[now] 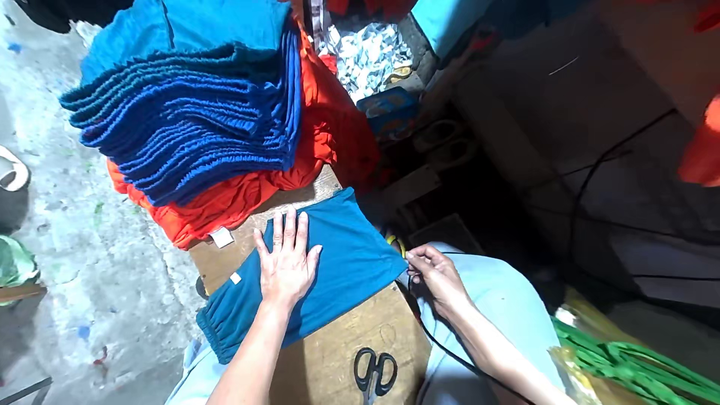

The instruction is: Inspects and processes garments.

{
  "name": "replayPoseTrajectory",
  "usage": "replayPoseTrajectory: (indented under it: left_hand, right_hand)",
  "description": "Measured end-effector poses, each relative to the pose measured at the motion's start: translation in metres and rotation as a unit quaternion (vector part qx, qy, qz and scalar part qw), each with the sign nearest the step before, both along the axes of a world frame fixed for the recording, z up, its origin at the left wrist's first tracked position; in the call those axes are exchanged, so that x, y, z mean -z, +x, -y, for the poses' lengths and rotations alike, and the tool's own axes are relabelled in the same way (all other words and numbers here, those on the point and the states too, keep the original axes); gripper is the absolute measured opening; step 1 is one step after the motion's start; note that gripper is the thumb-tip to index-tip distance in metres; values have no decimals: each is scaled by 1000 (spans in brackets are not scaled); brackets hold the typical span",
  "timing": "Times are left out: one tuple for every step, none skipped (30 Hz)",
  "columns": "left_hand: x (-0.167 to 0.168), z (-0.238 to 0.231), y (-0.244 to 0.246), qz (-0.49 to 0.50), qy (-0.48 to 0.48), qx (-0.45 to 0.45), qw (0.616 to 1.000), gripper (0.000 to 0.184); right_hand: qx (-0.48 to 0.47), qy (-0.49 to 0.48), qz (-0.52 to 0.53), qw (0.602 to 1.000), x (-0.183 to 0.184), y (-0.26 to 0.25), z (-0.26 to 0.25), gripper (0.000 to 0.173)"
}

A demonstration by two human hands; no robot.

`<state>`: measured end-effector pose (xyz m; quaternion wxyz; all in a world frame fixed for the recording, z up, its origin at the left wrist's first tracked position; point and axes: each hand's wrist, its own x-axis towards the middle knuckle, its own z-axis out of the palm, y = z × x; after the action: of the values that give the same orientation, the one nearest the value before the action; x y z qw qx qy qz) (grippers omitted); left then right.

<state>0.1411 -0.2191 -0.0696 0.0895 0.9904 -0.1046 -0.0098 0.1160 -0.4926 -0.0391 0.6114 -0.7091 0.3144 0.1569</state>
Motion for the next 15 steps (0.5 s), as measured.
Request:
replayPoseTrajectory:
  left_hand:
    - [0,0,0,2,2,1,1000,67]
    - [0,0,1,1,3,2,1000,67]
    - [0,0,1,1,2,1,1000,67]
    - [0,0,0,0,2,0,1000,67]
    - [0,1,-1,-2,3,-2,1000,67]
    - [0,1,0,-2,4,-2,1000,67]
    - [0,1,0,0,6,-3,1000,67]
    - [-1,1,0,4,5,-2,1000,67]
    - [-1,1,0,7,4,-2,1000,67]
    - [-1,1,0,8,4,-2,1000,67]
    - [0,1,0,8,4,-2,1000,67]
    - [0,1,0,9,5,-2,1000,67]
    - [0,1,-1,11,6,-1,1000,67]
    - [1,1,-1,13,7,-1,1000,67]
    - [1,1,0,14,6,-1,1000,67]
  right_hand:
    - [-5,5,-13,1000,1,4,1,14]
    - [-36,9,-23,999,1,11,1,21]
    - [-78,6,-31,996,1,22,-2,29]
    - [-113,15,-39,993,-2,34,-8,35]
    - [-134,22,-34,990,-4,46,-17,34]
    - [-145,21,-17,989,-4,57,-27,28]
    - [-150,14,17,988,-2,63,-35,19]
    - [-144,9,56,988,1,67,-40,11]
    - [-128,8,85,988,3,66,-42,7]
    - [-105,12,98,990,4,64,-43,5]
    - [-73,21,95,993,6,60,-43,5]
    - [-43,39,81,995,7,55,-42,5]
    - [-17,63,64,996,9,52,-41,6]
    - [6,87,52,995,11,50,-41,6]
    - [23,106,44,993,12,50,-42,8]
